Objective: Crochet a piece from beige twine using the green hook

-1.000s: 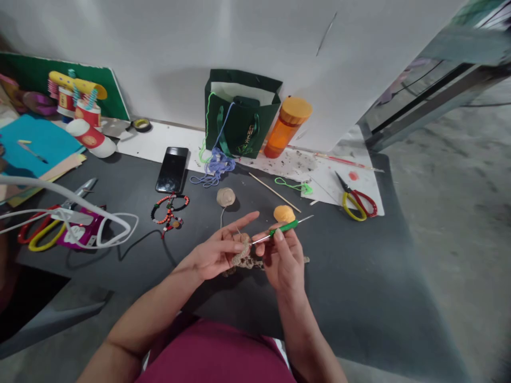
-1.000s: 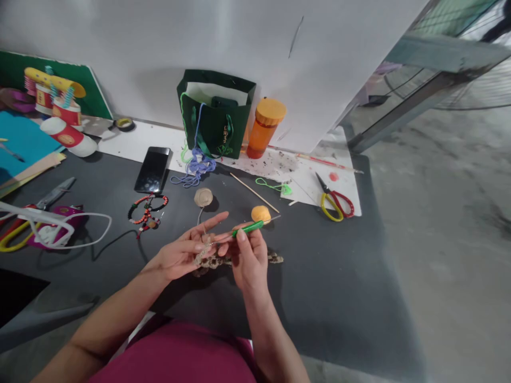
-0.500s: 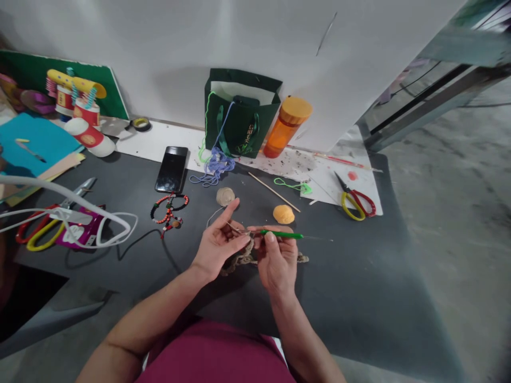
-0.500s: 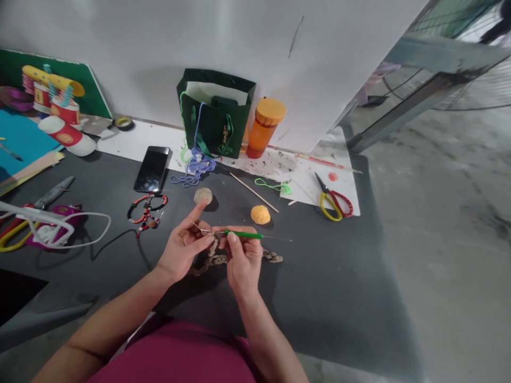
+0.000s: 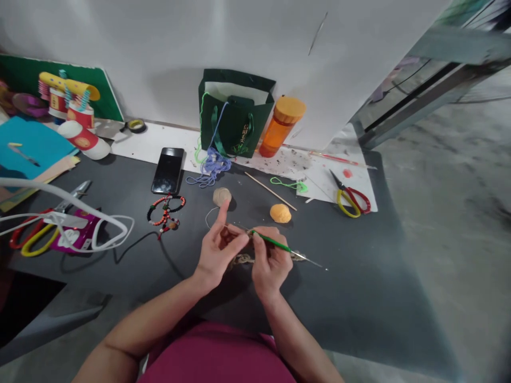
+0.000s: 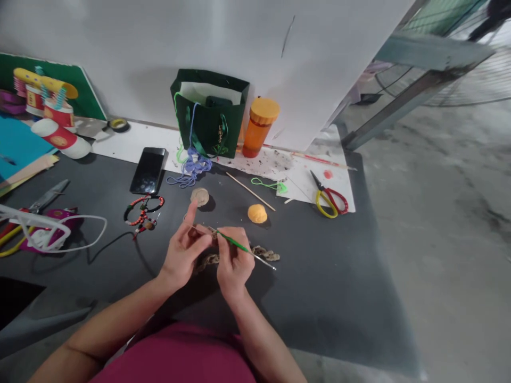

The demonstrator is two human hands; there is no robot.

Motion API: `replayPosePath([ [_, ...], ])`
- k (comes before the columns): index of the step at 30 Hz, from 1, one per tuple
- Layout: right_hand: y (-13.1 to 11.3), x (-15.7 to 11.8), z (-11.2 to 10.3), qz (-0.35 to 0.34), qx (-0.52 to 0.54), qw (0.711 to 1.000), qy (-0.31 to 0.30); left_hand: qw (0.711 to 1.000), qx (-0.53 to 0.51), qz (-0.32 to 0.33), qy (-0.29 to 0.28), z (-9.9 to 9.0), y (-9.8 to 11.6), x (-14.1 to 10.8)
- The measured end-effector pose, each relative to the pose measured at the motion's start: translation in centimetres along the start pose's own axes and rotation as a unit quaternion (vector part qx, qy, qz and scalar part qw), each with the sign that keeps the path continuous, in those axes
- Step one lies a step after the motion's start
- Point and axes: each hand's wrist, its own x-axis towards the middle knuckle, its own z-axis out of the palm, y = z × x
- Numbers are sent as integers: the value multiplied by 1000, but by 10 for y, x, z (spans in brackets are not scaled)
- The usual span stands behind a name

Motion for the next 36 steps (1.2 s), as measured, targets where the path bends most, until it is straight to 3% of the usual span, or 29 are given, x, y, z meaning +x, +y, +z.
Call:
replayPosePath([
  [5, 0, 5, -3, -64, 2, 996, -58, 992, -93, -82, -4, -7, 0, 7],
  [13, 0, 9, 0, 3, 41, 999, -24, 987, -102, -108, -53, -7, 8, 7],
  [20, 2, 10, 1, 10, 115, 991, -65, 979, -127, -145, -72, -11, 8, 10],
  [24, 7, 10, -1, 40, 129, 989, -55, 972, -141, -168, -81, -13, 9, 11],
  [30, 4, 12, -1, -29, 108, 990, -82, 974, -144, -165, -63, -12, 10, 10],
  [36, 3, 12, 0, 3, 123, 990, -63, 972, -146, -166, -82, -12, 8, 11],
])
